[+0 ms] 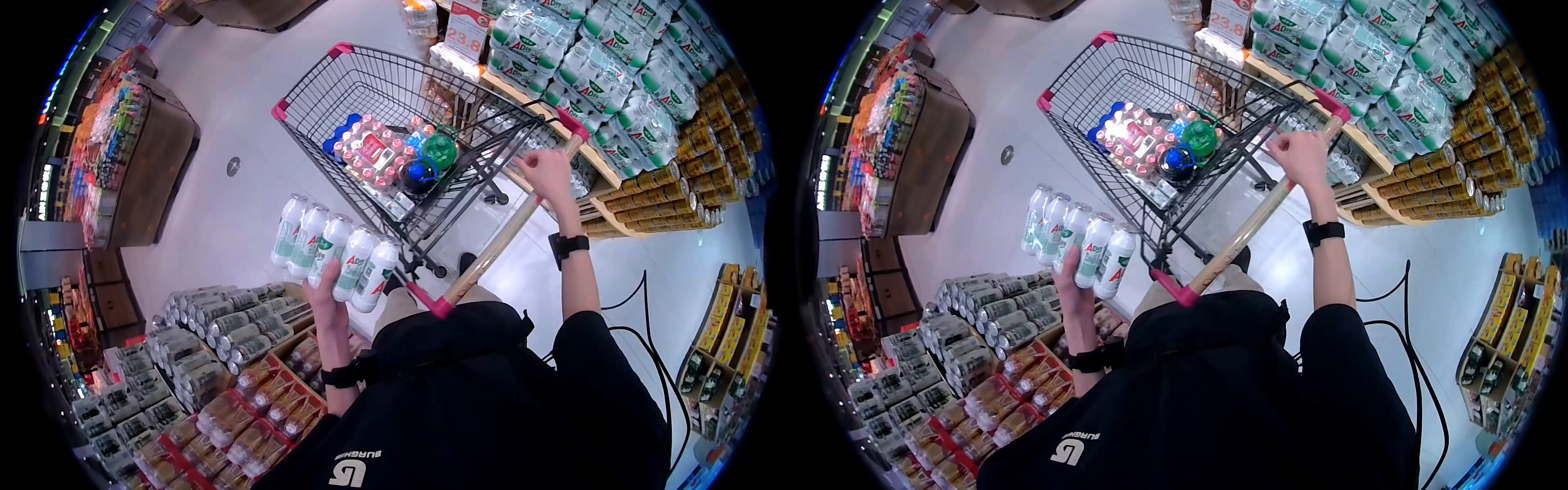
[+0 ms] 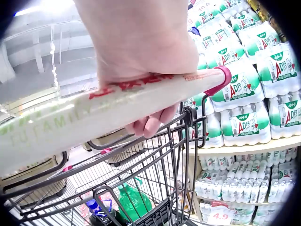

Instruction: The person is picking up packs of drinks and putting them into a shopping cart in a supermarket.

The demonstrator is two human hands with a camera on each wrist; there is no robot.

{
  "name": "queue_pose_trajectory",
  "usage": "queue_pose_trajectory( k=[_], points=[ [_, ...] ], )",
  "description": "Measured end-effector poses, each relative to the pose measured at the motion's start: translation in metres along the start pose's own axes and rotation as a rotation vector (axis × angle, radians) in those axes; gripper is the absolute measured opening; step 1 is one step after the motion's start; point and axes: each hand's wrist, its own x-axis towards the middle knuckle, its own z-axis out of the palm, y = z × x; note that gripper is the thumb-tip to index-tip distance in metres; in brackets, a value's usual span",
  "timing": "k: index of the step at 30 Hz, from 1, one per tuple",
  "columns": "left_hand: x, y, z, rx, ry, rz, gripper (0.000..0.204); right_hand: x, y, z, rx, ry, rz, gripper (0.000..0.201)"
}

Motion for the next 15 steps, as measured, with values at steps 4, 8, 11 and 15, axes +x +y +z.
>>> queue_pose_trajectory(
  k=[4, 8, 11, 15],
  points=[
    [0.015, 0.037, -0.037, 0.171, -0.034, 0.008, 0.058, 0.001, 0.003, 0.011, -0.082, 0.119, 0.047, 0.033],
    [0.033, 0.062, -0.079, 0.237, -0.108, -0.025, 0.054, -0.003, 0.008, 0.015, 0.074, 0.188, 0.208, 0.04],
    [0.043, 0.065, -0.111, 0.215, -0.123, -0.103, 0.052, -0.004, 0.013, 0.017, 0.094, 0.13, 0.221, 0.039],
    [0.041, 0.084, -0.132, 0.231, -0.122, -0.085, 0.05, 0.002, 0.021, 0.016, 0.036, 0.1, 0.223, 0.039]
  ],
)
